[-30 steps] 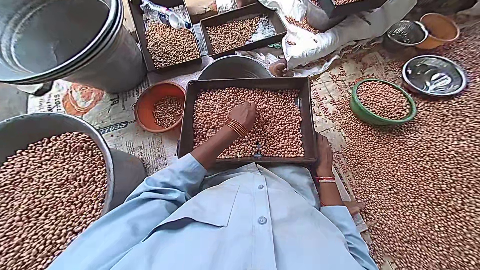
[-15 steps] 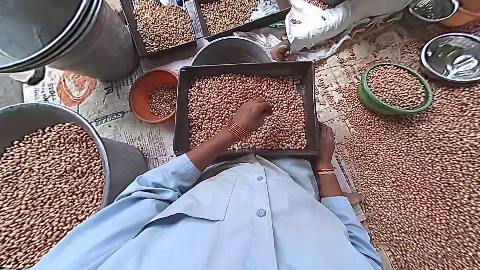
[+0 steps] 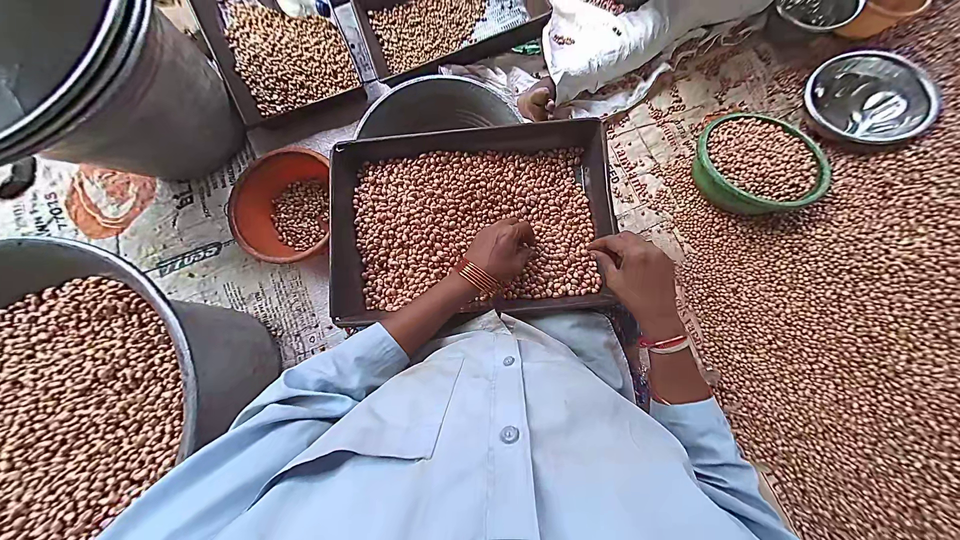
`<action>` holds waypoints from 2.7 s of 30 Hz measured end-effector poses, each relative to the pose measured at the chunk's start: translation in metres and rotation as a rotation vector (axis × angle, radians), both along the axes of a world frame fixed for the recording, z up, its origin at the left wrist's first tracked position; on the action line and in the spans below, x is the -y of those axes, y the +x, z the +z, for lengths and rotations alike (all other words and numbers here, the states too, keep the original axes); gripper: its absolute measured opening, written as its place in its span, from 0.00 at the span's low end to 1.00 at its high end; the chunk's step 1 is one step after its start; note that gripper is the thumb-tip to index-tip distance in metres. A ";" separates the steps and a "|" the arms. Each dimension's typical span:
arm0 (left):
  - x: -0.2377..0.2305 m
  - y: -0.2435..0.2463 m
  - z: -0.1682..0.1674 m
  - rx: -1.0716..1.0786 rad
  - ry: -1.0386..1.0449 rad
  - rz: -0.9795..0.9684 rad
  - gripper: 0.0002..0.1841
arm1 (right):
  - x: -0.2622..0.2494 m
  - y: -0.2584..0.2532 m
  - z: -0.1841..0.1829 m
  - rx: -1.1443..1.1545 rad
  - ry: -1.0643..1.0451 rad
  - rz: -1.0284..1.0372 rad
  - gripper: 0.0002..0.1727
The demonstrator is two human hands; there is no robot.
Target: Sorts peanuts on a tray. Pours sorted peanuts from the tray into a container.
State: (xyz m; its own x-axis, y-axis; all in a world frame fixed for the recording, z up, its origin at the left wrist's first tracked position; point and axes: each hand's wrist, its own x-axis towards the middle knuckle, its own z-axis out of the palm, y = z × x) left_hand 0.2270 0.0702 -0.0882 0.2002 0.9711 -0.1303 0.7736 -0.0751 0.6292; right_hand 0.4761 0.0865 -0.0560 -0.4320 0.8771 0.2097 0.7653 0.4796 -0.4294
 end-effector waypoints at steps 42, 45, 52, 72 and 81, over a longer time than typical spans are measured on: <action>0.032 -0.048 -0.023 0.678 -0.373 -0.057 0.10 | 0.017 0.006 0.030 -0.205 -0.003 0.090 0.08; 0.035 -0.048 -0.018 0.693 -0.387 -0.055 0.11 | 0.008 0.061 0.044 -0.252 0.225 -0.205 0.03; 0.033 -0.051 -0.013 0.721 -0.307 0.005 0.12 | 0.045 0.250 0.081 -0.117 0.592 -1.150 0.15; 0.032 -0.038 0.024 -0.029 -0.035 0.098 0.10 | 0.011 0.042 0.016 -0.258 -0.397 -0.257 0.09; 0.022 -0.006 0.009 -0.168 -0.094 -0.059 0.11 | 0.014 0.071 0.074 -0.189 0.193 -0.444 0.14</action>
